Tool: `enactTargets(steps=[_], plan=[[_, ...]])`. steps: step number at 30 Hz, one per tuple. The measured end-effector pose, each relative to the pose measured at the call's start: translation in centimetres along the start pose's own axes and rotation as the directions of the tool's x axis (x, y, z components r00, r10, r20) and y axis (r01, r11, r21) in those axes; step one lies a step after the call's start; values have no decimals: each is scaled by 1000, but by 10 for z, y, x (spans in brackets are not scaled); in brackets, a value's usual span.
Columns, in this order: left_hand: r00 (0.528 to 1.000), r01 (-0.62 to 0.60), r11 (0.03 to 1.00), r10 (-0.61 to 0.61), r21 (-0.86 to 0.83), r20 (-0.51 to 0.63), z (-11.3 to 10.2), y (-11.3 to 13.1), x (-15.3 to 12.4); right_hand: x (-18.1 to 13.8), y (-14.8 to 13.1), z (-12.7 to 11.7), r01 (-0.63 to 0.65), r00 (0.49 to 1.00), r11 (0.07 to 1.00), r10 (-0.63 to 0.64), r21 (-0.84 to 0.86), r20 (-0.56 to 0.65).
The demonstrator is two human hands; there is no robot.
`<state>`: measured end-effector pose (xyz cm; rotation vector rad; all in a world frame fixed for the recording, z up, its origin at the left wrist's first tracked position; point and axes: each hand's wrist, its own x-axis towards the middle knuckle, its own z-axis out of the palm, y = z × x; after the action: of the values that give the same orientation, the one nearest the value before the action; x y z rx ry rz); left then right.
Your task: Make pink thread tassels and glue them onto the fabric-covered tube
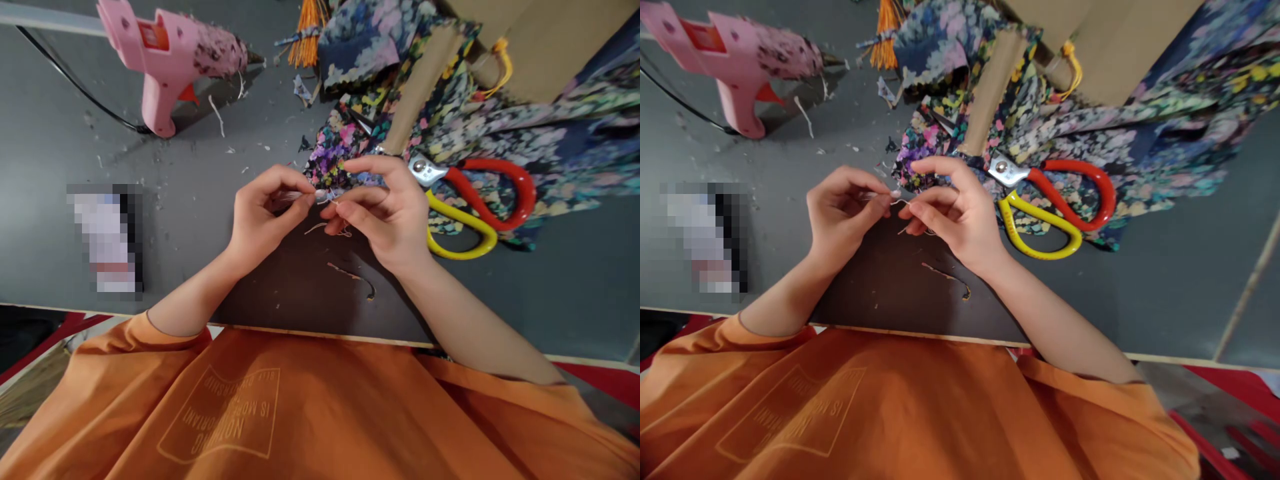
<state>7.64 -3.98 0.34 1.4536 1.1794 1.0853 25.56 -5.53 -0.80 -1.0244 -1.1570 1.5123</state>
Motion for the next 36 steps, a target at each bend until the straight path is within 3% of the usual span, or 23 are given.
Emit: enactTargets(steps=[4,7,11,15,21,25,28,36], plan=[[999,-50,996,49,74,6,1,1,-3,-5,-2,6,105,988,990,-115,-98,-103],[984,-176,968,170,176,52,1,2,-5,-8,-1,8,217,960,952,-248,-217,-130],[915,-403,864,375,301,147,1,0,-6,-9,3,6,320,911,820,-404,-474,-85],[870,-492,778,454,390,191,0,-2,-6,-9,5,4,369,886,726,-463,-581,-16],[844,-533,736,494,417,206,0,0,-6,-11,0,5,361,892,672,-451,-646,29],[864,-496,736,471,460,177,1,1,-9,-10,1,2,408,873,614,-478,-676,93],[877,-465,738,460,488,140,2,2,-10,-10,3,2,430,869,632,-482,-645,108],[859,-503,730,479,462,180,1,2,-8,-10,0,3,454,849,605,-516,-655,112]])
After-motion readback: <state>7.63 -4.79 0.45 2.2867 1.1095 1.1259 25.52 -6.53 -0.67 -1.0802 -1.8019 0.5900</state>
